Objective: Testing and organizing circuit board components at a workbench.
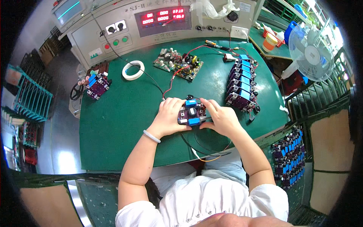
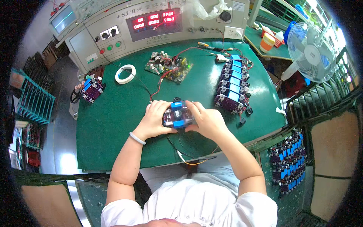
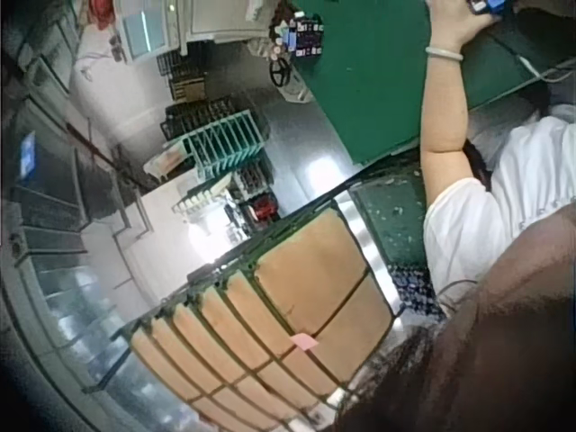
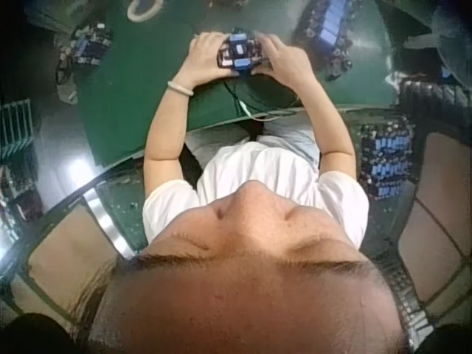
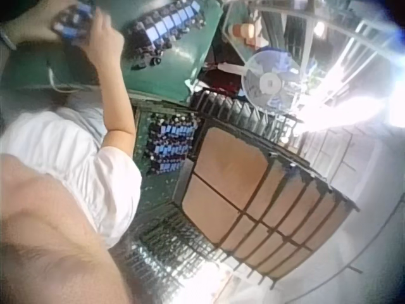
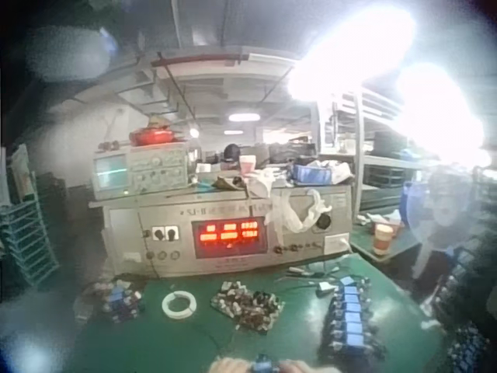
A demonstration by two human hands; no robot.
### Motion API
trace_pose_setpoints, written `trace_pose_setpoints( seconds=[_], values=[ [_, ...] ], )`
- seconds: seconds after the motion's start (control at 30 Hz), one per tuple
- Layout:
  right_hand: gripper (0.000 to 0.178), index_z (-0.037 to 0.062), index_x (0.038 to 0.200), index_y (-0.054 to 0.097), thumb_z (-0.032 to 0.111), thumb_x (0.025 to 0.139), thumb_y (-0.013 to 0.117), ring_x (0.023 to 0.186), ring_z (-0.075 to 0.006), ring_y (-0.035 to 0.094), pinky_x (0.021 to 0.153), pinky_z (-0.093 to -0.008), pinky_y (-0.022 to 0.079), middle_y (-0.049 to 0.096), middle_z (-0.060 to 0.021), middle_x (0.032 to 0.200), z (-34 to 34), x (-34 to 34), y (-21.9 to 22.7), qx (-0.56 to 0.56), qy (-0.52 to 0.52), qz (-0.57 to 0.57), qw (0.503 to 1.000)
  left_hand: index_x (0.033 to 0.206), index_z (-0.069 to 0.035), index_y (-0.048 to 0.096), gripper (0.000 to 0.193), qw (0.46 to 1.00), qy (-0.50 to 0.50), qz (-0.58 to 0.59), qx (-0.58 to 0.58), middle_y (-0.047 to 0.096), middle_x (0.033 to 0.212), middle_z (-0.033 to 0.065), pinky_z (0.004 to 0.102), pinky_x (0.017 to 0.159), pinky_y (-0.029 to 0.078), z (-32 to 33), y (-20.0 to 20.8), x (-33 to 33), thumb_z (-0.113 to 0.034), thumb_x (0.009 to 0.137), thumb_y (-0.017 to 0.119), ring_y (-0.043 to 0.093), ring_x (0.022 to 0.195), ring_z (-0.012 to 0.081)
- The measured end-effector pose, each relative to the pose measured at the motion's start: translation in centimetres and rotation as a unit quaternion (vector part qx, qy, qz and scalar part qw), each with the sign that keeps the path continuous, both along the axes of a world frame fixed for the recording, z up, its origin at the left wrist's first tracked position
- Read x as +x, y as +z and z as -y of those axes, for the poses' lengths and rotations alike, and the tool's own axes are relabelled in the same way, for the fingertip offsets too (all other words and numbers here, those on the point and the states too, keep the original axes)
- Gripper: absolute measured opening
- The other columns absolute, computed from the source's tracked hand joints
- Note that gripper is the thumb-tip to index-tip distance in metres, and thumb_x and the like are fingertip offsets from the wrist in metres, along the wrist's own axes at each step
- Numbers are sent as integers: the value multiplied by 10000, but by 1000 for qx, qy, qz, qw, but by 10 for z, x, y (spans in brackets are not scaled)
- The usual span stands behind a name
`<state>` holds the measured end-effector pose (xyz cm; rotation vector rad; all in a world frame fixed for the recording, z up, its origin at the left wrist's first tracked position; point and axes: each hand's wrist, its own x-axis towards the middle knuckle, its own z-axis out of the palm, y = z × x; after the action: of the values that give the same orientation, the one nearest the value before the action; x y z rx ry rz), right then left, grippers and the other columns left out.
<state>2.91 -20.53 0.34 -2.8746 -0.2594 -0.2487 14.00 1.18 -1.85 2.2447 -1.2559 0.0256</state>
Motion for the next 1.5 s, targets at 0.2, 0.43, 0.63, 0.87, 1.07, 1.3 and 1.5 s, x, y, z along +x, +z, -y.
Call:
trace_pose_setpoints(
  seconds=[0.2,0.43,0.63,0.87,1.07,1.3,1.5],
  values=[
    [910,55,1379,462,457,646,821,767,-253,663,616,-369,531,520,-104,1124,2,-11,-2,0,25,49,999,1170,-9,580,759,990,-61,-61,-108,544,1070,130,389,904,480,5,15,-4,-238,502,857,576,985,294],
    [705,23,1202,573,379,649,826,729,-242,662,591,-346,521,550,-101,1117,4,-60,-5,59,-16,147,987,1146,-6,607,729,976,-136,-113,-123,555,998,108,388,924,439,15,29,-17,-247,500,844,537,986,278],
    [461,49,1060,608,243,683,788,689,-239,659,564,-344,515,613,-65,865,29,-100,-16,90,-84,228,966,1274,8,569,572,881,-208,-407,-120,565,1099,111,350,972,438,57,18,-38,-175,764,754,543,1102,206],
    [412,58,1044,578,323,786,761,659,-280,658,548,-387,513,613,-93,795,66,-100,-27,59,-264,175,947,1098,12,623,247,860,-137,-460,-172,686,965,57,283,809,520,129,-8,-49,-62,875,698,637,871,113],
    [524,32,1124,503,367,800,742,642,-268,672,544,-358,536,593,-93,850,56,-89,-31,25,-275,92,957,1018,22,627,230,959,-34,-232,-159,662,889,128,322,703,534,134,-28,-42,8,801,703,653,730,236],
    [465,61,1077,522,271,750,778,669,-298,667,551,-393,524,608,-98,875,52,-80,-39,60,-404,102,907,1018,22,629,239,976,-9,-142,-166,624,906,134,336,667,529,147,-19,-53,-74,821,723,650,777,244],
    [264,74,890,562,202,750,746,630,-246,666,526,-358,528,585,-85,882,53,-81,-31,-3,-388,130,912,965,34,616,301,990,11,-38,-137,625,868,168,385,646,520,153,-11,-54,-189,819,757,634,697,301]
  ],
)
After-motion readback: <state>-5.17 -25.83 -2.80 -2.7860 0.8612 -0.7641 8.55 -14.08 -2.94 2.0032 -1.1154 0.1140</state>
